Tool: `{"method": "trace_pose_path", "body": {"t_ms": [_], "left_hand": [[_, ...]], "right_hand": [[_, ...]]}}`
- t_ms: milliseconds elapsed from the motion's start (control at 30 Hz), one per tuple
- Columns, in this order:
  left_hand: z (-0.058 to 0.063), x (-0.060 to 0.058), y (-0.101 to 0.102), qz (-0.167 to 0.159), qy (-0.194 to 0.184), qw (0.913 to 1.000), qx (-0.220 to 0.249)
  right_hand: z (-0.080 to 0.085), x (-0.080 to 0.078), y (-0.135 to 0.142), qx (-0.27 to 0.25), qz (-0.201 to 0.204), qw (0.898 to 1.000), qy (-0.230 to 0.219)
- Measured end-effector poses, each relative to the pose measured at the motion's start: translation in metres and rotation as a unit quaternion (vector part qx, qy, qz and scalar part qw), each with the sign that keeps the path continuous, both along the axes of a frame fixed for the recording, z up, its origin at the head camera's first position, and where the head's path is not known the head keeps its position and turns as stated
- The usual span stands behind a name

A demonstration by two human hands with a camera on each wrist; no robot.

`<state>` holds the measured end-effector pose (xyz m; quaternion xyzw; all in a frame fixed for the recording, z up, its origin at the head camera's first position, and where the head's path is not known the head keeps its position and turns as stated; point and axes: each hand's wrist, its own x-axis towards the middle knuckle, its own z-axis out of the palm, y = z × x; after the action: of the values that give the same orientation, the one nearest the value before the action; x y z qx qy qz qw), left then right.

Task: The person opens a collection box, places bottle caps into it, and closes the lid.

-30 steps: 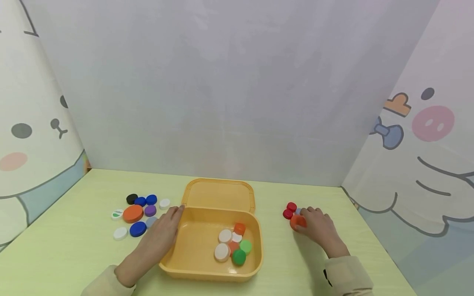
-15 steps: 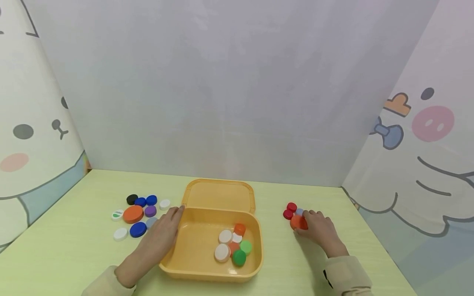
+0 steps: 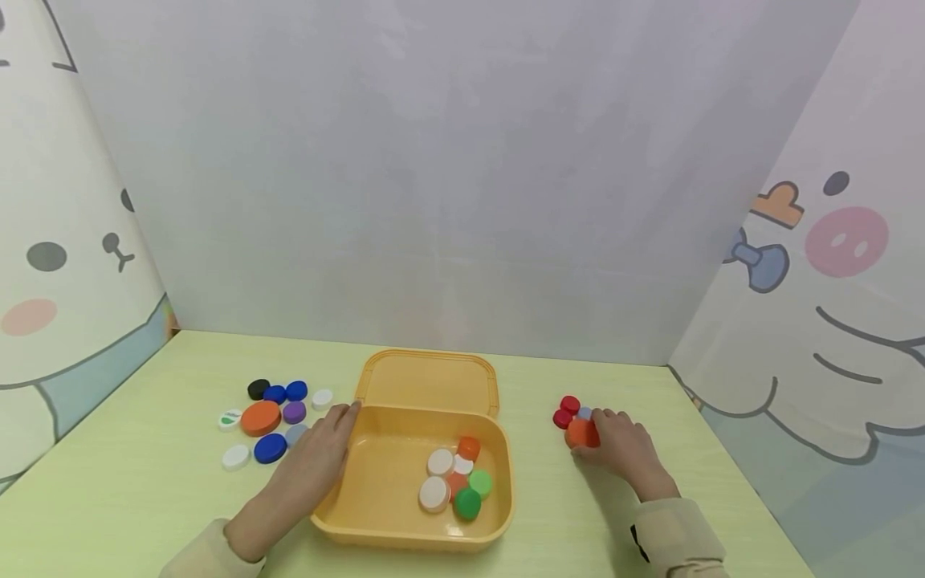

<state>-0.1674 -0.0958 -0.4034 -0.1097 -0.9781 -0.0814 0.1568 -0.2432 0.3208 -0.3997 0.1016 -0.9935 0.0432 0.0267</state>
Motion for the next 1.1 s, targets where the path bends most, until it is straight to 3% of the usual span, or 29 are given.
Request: {"method": "trace_pose_path", "body": {"t_ms": [267, 533, 933, 1100], "left_hand": [[0.001, 0.001, 0.0, 0.002, -0.007, 1.0, 0.003], [0.001, 0.0, -0.001, -0.002, -0.005, 1.0, 0.003], [0.0, 0.0, -0.001, -0.002, 0.004, 1.0, -0.001], [0.001, 0.0, -0.001, 0.002, -0.009, 0.9999, 0.006]], "right_hand": [[0.014, 0.006, -0.015, 0.014, 0.03, 0.998, 0.06], [0.037, 0.021, -0.046, 0.029, 0.091, 0.985, 0.144], [0.057, 0.047, -0.099, 0.047, 0.17, 0.965, 0.194], [0.054, 0.055, -0.118, 0.055, 0.201, 0.961, 0.181]]}}
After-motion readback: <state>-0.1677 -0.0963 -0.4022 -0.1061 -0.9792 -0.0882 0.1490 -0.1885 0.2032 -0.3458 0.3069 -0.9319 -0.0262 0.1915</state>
